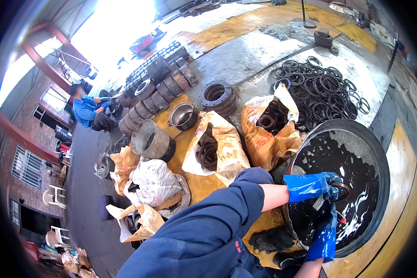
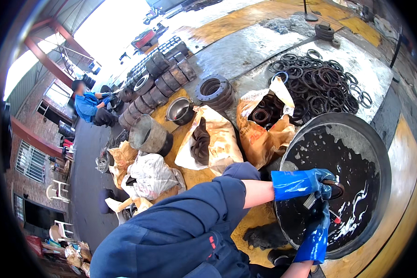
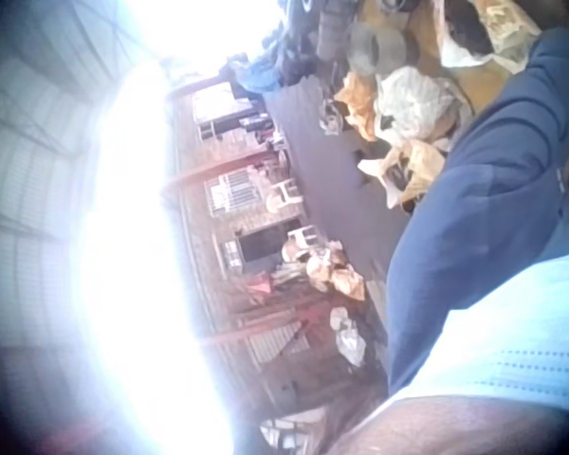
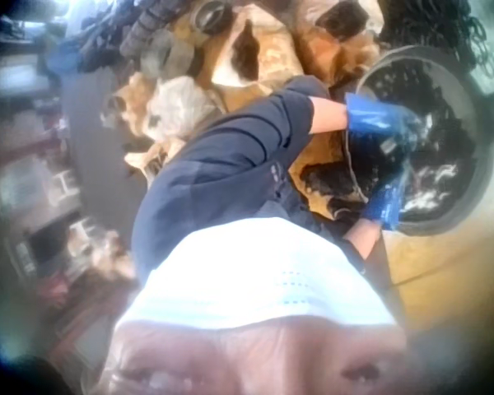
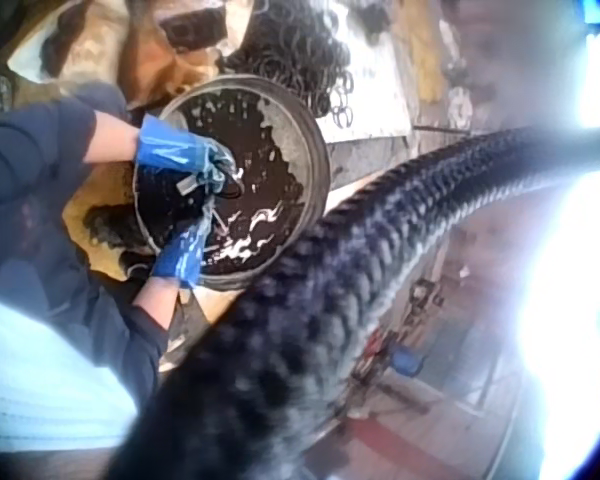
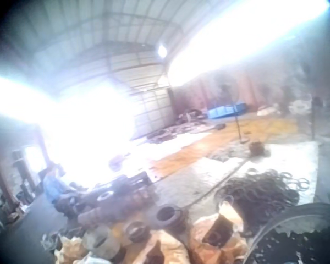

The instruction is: The person uses a red-handled scraper to clean dark metal rings inside a large black basin filled with liquid. They repeatedly pick up rings from a pile, scrape them against the basin's surface, and place them into a brown paper bag. The process is repetitive and involves handling multiple small metal objects one by one.

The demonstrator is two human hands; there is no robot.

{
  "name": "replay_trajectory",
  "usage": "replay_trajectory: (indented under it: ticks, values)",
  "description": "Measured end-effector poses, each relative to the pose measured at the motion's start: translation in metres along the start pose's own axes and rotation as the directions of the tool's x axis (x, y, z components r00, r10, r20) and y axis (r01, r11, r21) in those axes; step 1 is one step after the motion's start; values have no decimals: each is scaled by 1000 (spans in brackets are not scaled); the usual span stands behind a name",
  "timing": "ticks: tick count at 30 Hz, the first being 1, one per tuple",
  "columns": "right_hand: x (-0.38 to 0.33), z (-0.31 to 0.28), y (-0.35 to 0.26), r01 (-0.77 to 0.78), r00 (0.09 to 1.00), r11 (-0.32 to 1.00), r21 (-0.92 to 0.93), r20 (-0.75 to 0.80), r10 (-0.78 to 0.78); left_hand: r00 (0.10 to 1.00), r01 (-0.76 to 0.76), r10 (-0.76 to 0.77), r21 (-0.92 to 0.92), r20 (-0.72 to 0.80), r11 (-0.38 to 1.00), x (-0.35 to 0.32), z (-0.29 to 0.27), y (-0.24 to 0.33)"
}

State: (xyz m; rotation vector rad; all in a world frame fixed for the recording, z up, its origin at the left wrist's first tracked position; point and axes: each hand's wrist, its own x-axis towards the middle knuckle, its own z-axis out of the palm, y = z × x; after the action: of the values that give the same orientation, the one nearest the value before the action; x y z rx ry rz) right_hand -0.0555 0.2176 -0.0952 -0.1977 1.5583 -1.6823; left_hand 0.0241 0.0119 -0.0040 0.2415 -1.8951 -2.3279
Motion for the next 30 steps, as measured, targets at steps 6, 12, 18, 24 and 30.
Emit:
replay_trajectory:
  ticks: [6, 12, 18, 24, 30]
  values:
    - [-7, 19, -15, 176, 968, 846, -504, -68, -241, 1000, -24, 24, 65, 0, 998, -2, 6, -14]
    - [-17, 33, -30, 251, 898, 586, -771, -41, -439, 962, 181, -188, -49, -200, 982, 2, 6, -17]
    - [-3, -20, 4, 90, 978, 916, -390, -141, -155, 954, -85, 16, -220, -300, 972, 3, 0, -15]
    - [13, -35, 13, 130, 966, 801, -584, -109, -236, 967, -50, -64, -433, -245, 900, 3, 6, -3]
    - [-6, 10, -12, 311, 912, 770, -558, -54, -408, 974, 67, -157, -460, -161, 886, 3, 0, -12]
